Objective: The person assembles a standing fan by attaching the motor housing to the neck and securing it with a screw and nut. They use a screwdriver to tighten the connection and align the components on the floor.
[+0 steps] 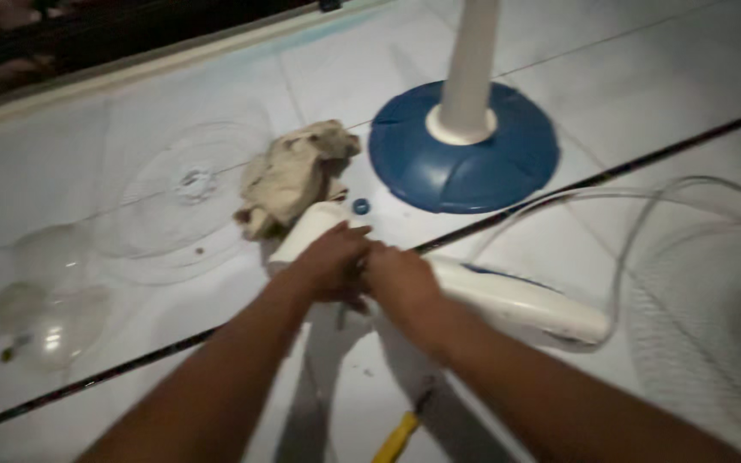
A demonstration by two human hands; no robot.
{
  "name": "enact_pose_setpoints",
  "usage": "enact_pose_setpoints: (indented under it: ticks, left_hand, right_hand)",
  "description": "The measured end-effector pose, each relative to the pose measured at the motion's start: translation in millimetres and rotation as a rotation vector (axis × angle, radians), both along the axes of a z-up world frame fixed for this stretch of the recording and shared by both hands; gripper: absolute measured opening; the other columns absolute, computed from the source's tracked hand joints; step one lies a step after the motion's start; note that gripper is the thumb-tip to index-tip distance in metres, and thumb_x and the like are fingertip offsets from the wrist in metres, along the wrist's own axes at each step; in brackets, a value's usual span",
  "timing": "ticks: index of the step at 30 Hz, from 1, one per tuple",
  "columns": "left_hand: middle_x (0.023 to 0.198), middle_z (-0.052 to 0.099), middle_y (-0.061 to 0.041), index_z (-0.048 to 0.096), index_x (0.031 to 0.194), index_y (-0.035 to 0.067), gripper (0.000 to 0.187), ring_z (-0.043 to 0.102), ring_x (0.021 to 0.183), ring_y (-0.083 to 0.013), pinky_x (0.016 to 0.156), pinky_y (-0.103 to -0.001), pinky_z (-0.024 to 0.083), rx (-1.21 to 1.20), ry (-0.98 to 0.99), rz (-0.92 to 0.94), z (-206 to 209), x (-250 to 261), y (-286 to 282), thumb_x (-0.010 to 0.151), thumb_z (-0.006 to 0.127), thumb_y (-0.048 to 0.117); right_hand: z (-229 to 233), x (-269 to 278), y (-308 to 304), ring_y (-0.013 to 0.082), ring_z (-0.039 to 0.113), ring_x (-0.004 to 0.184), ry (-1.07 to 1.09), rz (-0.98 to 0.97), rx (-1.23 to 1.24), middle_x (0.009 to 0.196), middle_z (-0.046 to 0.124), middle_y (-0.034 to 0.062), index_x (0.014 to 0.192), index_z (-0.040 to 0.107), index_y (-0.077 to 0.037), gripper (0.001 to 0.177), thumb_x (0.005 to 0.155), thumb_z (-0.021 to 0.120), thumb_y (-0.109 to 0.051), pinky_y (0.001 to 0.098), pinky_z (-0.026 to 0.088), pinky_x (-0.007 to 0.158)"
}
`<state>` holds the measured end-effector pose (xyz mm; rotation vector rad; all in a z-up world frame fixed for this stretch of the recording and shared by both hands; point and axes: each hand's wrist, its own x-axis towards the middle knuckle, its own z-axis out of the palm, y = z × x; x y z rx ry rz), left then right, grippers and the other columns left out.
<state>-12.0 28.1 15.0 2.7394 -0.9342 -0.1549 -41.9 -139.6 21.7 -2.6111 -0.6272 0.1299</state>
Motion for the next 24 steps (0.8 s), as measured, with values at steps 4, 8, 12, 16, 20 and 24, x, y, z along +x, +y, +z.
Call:
enact_pose_setpoints:
  ticks: [4, 8, 12, 16, 20, 24]
  left_hand:
    - [0.134, 0.065, -0.008, 0.068, 0.123, 0.018, 0.085, 0.043, 0.142, -0.0312, 0.123, -0.054, 0.022, 0.066, 0.011, -0.018, -3, 4, 3, 0.046, 0.101, 0.038]
    - [0.136, 0.062, -0.011, 0.066, 0.128, 0.016, 0.095, 0.043, 0.142, -0.0319, 0.121, -0.052, 0.025, -0.033, 0.022, 0.004, 0, -1, 7, 0.043, 0.102, 0.034]
    - [0.133, 0.067, -0.008, 0.064, 0.131, 0.014, 0.098, 0.042, 0.143, -0.0330, 0.120, -0.054, 0.024, -0.028, 0.038, -0.039, -1, 5, 4, 0.042, 0.101, 0.032]
    - [0.116, 0.078, -0.004, 0.071, 0.121, 0.013, 0.085, 0.048, 0.143, -0.0324, 0.122, -0.053, 0.029, -0.014, 0.027, -0.037, -2, 5, 3, 0.043, 0.099, 0.035]
    - [0.113, 0.073, -0.015, 0.075, 0.108, 0.009, 0.075, 0.057, 0.127, -0.0375, 0.110, -0.048, 0.039, -0.075, -0.074, -0.054, -3, 1, 2, 0.044, 0.099, 0.038]
    - [0.095, 0.076, -0.013, 0.074, 0.113, 0.009, 0.057, 0.072, 0.095, -0.0344, 0.089, -0.042, 0.055, -0.317, -0.004, -0.081, -1, 5, 10, 0.064, 0.089, 0.033]
  right_hand:
    - [-4, 0, 5, 0.0379, 0.071, 0.097, -0.072, 0.031, -0.109, 0.106, 0.069, 0.0226, 0.102, 0.072, 0.000, 0.019, 0.087, 0.068, -0.011, 0.0455, 0.061, 0.079]
    - [9, -10, -4, 0.0413, 0.066, 0.104, -0.076, 0.115, -0.016, 0.115, 0.064, 0.0256, 0.097, 0.077, -0.004, 0.017, 0.085, 0.067, -0.011, 0.0464, 0.057, 0.086]
    - [19, -3, -3, 0.0413, 0.070, 0.093, -0.018, -0.162, -0.031, 0.100, 0.070, 0.0256, 0.114, 0.064, 0.006, 0.049, 0.086, 0.075, -0.032, 0.0484, 0.059, 0.081]
    - [25, 11, -9, 0.0323, 0.080, 0.076, 0.211, -0.141, 0.170, 0.088, 0.075, 0.0207, 0.102, 0.069, 0.003, 0.025, 0.087, 0.060, -0.015, 0.0454, 0.064, 0.066]
    - [33, 10, -13, 0.0338, 0.075, 0.075, -0.004, -0.046, -0.017, 0.082, 0.075, 0.0218, 0.084, 0.080, -0.004, 0.018, 0.078, 0.076, -0.021, 0.0443, 0.060, 0.075]
    - [45, -2, -16, 0.0331, 0.076, 0.070, 0.061, -0.171, 0.028, 0.076, 0.075, 0.0222, 0.082, 0.078, -0.003, 0.023, 0.081, 0.078, -0.026, 0.0431, 0.059, 0.071]
